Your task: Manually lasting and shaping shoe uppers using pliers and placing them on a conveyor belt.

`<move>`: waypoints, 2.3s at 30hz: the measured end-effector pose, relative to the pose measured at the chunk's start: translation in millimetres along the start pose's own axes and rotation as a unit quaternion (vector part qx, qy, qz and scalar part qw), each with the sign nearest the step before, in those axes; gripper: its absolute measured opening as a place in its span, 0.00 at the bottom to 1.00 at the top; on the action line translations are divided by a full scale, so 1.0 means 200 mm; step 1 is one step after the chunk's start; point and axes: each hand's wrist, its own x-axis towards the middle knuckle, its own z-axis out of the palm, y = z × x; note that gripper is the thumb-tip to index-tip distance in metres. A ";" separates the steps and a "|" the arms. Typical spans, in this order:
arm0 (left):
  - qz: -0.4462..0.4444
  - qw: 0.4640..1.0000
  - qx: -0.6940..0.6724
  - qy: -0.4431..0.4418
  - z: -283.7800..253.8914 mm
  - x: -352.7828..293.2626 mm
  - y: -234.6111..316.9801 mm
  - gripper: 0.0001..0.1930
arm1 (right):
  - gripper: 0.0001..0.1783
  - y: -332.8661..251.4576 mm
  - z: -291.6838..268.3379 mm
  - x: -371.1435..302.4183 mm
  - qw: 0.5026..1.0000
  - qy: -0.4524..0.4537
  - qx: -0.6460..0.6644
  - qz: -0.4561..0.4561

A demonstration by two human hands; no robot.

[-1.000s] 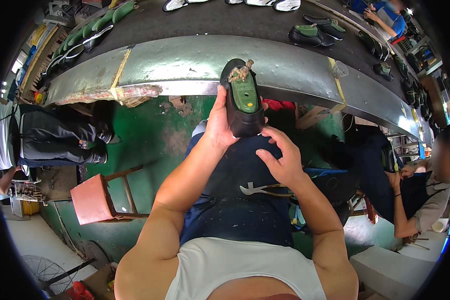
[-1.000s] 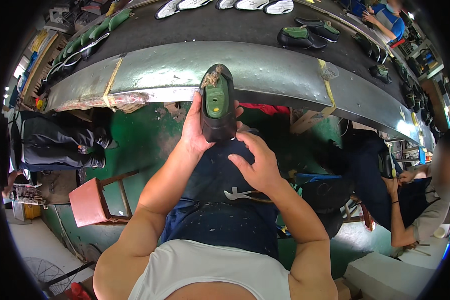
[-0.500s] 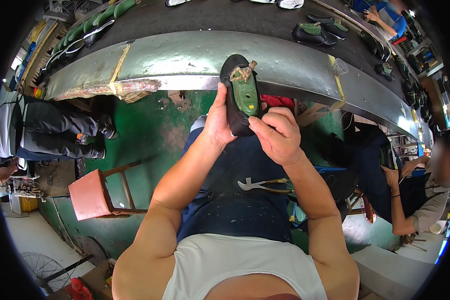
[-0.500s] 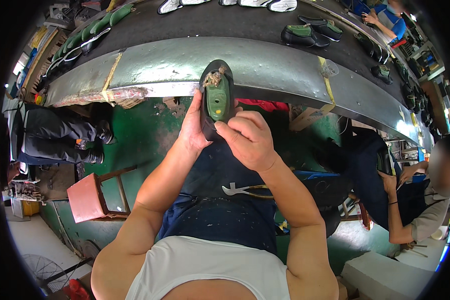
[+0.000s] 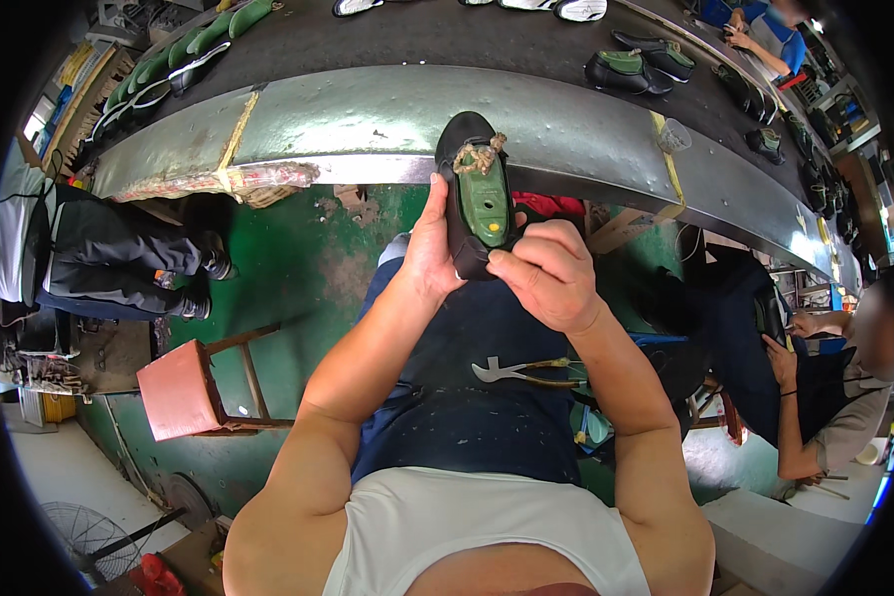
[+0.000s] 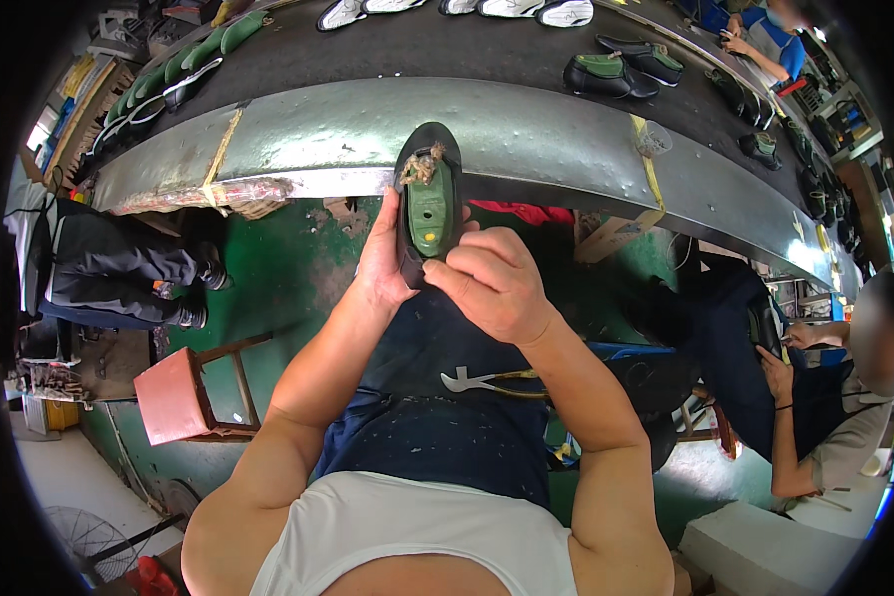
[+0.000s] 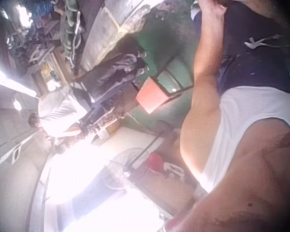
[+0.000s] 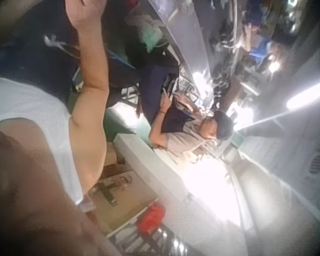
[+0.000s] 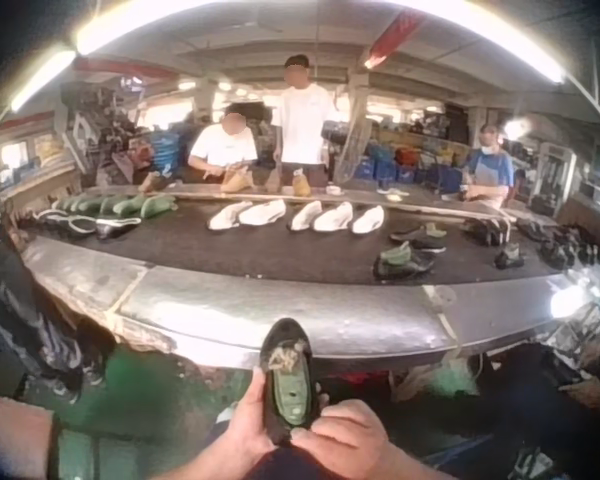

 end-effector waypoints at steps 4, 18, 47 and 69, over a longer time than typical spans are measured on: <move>-0.014 0.998 -0.057 -0.001 0.02 -0.01 0.02 0.36 | 0.31 0.06 0.04 0.10 0.997 0.007 0.028 0.075; 0.058 0.996 0.034 0.061 0.16 -0.04 -0.01 0.34 | 0.10 0.15 0.15 0.26 0.968 -0.062 0.193 0.151; -0.156 0.914 0.373 -0.001 -0.32 0.05 0.20 0.26 | 0.36 1.72 0.36 -0.18 0.864 -0.111 -0.246 0.425; 0.287 0.424 0.765 0.390 -0.51 2.02 2.05 0.35 | 0.22 1.88 0.33 -0.07 0.895 -0.197 -0.189 0.353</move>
